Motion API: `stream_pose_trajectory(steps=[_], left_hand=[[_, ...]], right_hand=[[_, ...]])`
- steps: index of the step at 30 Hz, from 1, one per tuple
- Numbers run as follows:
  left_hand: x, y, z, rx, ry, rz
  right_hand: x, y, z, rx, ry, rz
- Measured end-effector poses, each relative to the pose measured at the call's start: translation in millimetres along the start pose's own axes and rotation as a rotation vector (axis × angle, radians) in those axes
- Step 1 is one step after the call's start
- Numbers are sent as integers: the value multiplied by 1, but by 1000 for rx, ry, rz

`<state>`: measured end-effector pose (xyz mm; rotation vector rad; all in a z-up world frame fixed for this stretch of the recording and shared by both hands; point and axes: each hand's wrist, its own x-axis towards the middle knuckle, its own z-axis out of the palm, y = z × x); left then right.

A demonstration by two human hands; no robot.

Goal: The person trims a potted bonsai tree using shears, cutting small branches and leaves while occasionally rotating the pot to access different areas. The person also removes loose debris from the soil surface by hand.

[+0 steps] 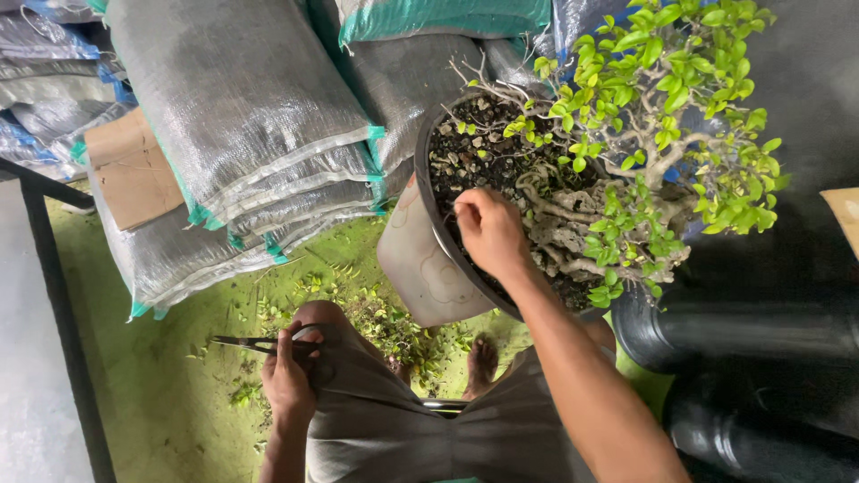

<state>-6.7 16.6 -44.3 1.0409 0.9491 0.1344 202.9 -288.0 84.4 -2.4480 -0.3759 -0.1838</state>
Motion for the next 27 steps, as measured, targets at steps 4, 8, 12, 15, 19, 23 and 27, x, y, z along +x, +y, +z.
stream_pose_trajectory(steps=[4, 8, 12, 15, 19, 23, 27], left_hand=[[2, 0, 2, -132, -65, 0], [-18, 27, 12, -47, 118, -84], [-16, 23, 1, 253, 129, 27], [-10, 19, 4, 4, 199, -98], [-6, 18, 7, -24, 117, -102], [-19, 30, 20, 67, 112, -92], [-18, 27, 16, 215, 135, -17]], right_hand=[[-32, -67, 22, 145, 20, -180], [-69, -94, 70, 103, -171, -242], [-112, -83, 90, -100, -626, -38], [-144, -53, 76, 79, -457, -1], [-172, -11, 12, -8, -141, -8], [-205, 27, -61, 28, 317, 153], [-228, 78, -87, -115, 534, 456]])
